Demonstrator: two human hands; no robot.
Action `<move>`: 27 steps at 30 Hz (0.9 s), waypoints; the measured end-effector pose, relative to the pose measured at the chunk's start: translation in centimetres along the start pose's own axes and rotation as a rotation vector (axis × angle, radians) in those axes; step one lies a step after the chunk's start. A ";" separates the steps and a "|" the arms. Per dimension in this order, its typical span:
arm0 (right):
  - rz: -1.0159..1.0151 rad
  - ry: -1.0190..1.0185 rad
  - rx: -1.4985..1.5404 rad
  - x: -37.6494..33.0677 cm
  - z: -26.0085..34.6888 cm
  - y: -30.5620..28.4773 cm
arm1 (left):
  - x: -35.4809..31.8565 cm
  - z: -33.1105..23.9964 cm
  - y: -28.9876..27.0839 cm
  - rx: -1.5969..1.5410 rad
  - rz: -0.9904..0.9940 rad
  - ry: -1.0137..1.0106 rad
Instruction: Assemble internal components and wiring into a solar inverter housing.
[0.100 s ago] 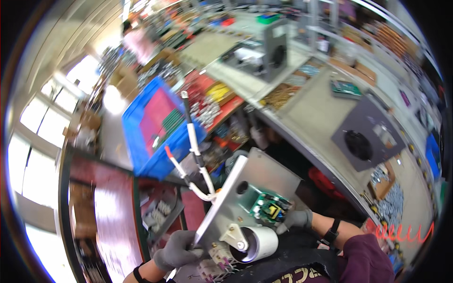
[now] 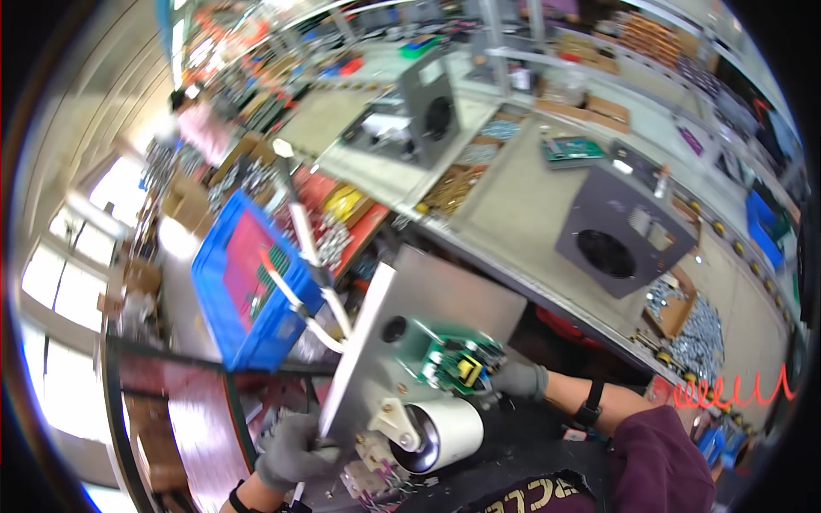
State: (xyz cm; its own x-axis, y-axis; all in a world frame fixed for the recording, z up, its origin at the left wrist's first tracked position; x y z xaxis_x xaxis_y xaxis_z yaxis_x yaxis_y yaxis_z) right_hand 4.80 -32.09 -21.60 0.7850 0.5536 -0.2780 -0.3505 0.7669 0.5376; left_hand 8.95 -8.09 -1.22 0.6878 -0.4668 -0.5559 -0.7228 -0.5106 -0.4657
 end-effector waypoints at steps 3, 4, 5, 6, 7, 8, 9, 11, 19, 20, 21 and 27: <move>-0.239 -0.327 0.034 -3.2 10.0 -3.2 | 4.1 -7.0 -2.9 -0.145 -0.131 0.257; -0.351 -0.326 -0.061 -4.3 13.2 -4.5 | 5.6 -9.3 -4.2 -0.174 -0.190 0.337; -0.392 -0.469 -0.077 -5.8 17.0 -5.2 | 7.0 -11.7 -5.6 -0.132 -0.232 0.406; -0.511 -0.507 -0.104 -7.4 20.0 -6.1 | 8.5 -14.2 -6.9 -0.092 -0.272 0.475; -0.573 -0.584 -0.182 -9.3 23.3 -6.6 | 10.3 -17.1 -7.7 -0.098 -0.248 0.576; -0.638 -0.665 -0.264 -11.3 26.4 -6.9 | 12.1 -20.0 -8.3 -0.108 -0.219 0.676; -0.767 -0.688 -0.287 -12.8 28.8 -7.6 | 14.0 -22.7 -8.8 -0.124 -0.206 0.745; -0.936 -0.751 -0.366 -16.0 33.3 -8.7 | 17.3 -27.6 -8.9 -0.131 -0.143 0.910; -1.634 -0.422 -0.564 -27.0 45.5 -16.1 | 32.8 -43.3 -1.8 -0.543 0.587 0.835; -1.449 -0.365 -0.437 -28.1 45.5 -16.7 | 33.6 -44.9 0.0 -0.500 0.783 0.799; -1.278 -0.285 -0.316 -29.2 45.4 -17.1 | 35.1 -46.3 1.9 -0.458 0.842 0.752; -1.799 0.187 -0.544 -35.0 40.1 -28.2 | 42.6 -47.8 11.7 -0.477 0.828 0.560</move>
State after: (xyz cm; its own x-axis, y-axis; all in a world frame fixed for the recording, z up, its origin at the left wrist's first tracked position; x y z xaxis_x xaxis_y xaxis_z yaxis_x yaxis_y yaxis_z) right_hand 7.67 -86.09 4.89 0.3063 -0.9218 -0.2378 0.5828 0.3791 -0.7187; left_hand 32.98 -68.41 2.60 0.0239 -0.9917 -0.1265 -0.9563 -0.0596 0.2863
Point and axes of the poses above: each hand's wrist, its own x-axis towards the middle knuckle, its own y-axis out of the palm, z = x × y, the point moved 6 cm from there along x, towards the middle knuckle, and after that the axes turned 2 degrees about z, right-handed, at the moved point
